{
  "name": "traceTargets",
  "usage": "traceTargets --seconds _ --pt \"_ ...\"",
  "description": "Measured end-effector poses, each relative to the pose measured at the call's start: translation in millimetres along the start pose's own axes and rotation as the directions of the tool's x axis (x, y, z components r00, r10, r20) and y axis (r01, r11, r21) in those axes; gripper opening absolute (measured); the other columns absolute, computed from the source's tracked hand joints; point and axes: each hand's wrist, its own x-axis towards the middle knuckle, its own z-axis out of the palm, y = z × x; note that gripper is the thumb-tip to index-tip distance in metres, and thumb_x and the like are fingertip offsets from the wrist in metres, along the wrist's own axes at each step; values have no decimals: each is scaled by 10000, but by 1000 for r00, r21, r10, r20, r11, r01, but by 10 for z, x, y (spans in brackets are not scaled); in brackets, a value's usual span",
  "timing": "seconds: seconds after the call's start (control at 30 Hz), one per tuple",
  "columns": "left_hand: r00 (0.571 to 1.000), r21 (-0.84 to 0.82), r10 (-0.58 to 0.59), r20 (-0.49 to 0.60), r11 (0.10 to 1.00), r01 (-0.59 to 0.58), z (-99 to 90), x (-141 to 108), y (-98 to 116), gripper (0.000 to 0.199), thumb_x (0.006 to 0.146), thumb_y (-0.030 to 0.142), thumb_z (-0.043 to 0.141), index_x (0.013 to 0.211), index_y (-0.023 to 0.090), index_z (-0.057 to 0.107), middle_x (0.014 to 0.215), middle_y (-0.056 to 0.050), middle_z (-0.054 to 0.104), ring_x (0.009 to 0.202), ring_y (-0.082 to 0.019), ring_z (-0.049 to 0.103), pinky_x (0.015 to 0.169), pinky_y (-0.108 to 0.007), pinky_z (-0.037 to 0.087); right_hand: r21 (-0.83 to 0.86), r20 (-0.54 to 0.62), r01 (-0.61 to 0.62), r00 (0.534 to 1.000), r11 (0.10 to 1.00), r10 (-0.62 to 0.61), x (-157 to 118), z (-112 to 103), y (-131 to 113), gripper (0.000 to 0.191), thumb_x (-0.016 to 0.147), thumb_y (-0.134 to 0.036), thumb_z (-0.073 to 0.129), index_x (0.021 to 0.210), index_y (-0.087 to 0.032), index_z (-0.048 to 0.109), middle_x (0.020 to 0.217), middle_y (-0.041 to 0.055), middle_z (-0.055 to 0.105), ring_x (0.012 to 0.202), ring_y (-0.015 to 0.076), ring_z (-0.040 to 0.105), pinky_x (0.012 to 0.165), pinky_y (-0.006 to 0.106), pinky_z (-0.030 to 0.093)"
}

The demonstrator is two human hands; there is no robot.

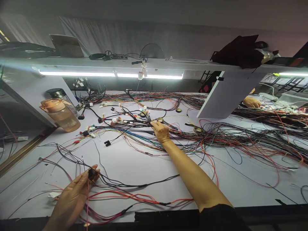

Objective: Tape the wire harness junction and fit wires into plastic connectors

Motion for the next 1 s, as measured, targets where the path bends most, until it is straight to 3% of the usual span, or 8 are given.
traceTargets --seconds 0.2,0.33,0.47,0.57,0.67,0.8,0.9,1.0 --pt "1000 -29 -17 -20 999 16 28 -28 16 279 693 147 693 958 60 702 1027 -140 670 866 -172 648 795 -179 554 19 25 -48 999 999 47 47 -37 -38 330 878 -185 522 1184 -223 641 1091 82 668 1059 236 546 921 356 368" --pt "1000 -44 -2 5 999 2 24 -43 11 212 743 125 657 940 66 707 1032 -135 671 867 -151 645 805 -169 546 79 42 -38 999 996 35 -31 -150 -314 356 842 -188 564 1192 -200 627 1226 96 622 1177 288 479 998 456 287" --pt "998 -45 21 54 999 -19 -14 -31 -6 202 734 137 699 927 78 711 1025 -121 676 849 -134 642 797 -157 541 226 137 63 986 972 -95 -345 -267 -1027 258 911 -321 510 1092 -226 668 1110 36 688 1028 181 594 923 317 381" --pt "993 -27 43 110 999 -40 -45 -26 -25 291 682 212 786 939 98 709 999 -100 682 842 -133 639 787 -152 536 365 226 117 951 924 -210 -587 -328 -1709 307 948 -441 427 1048 -286 672 1014 -38 714 851 92 635 754 201 428" --pt "982 30 53 182 998 -59 -57 -32 -38 414 655 328 829 999 141 694 997 -75 683 894 -150 637 781 -159 531 489 421 -24 882 872 -212 -640 -351 -2248 376 925 -531 412 1017 -275 672 908 -13 718 782 123 627 651 229 395" --pt "966 76 42 255 995 -63 -59 -25 -49 452 657 399 825 1019 171 680 955 -60 686 891 -165 639 754 -185 525 505 544 -160 822 848 -169 -493 -327 -2583 281 844 -492 564 914 -249 686 768 -12 679 707 136 576 599 240 344" --pt "964 37 63 257 996 -75 -63 13 -67 384 643 357 835 926 142 689 913 -63 682 850 -149 633 745 -179 512 646 448 -154 870 748 -207 -399 -320 -2670 188 848 -390 596 843 -217 669 719 -26 631 667 100 531 595 218 354" --pt "981 -6 71 179 997 -71 -56 42 -73 265 711 276 783 898 112 692 932 -79 677 804 -123 624 757 -178 512 843 203 -93 967 531 -153 -370 -360 -2680 225 863 -408 573 817 -197 634 655 -36 563 605 79 485 586 201 383"
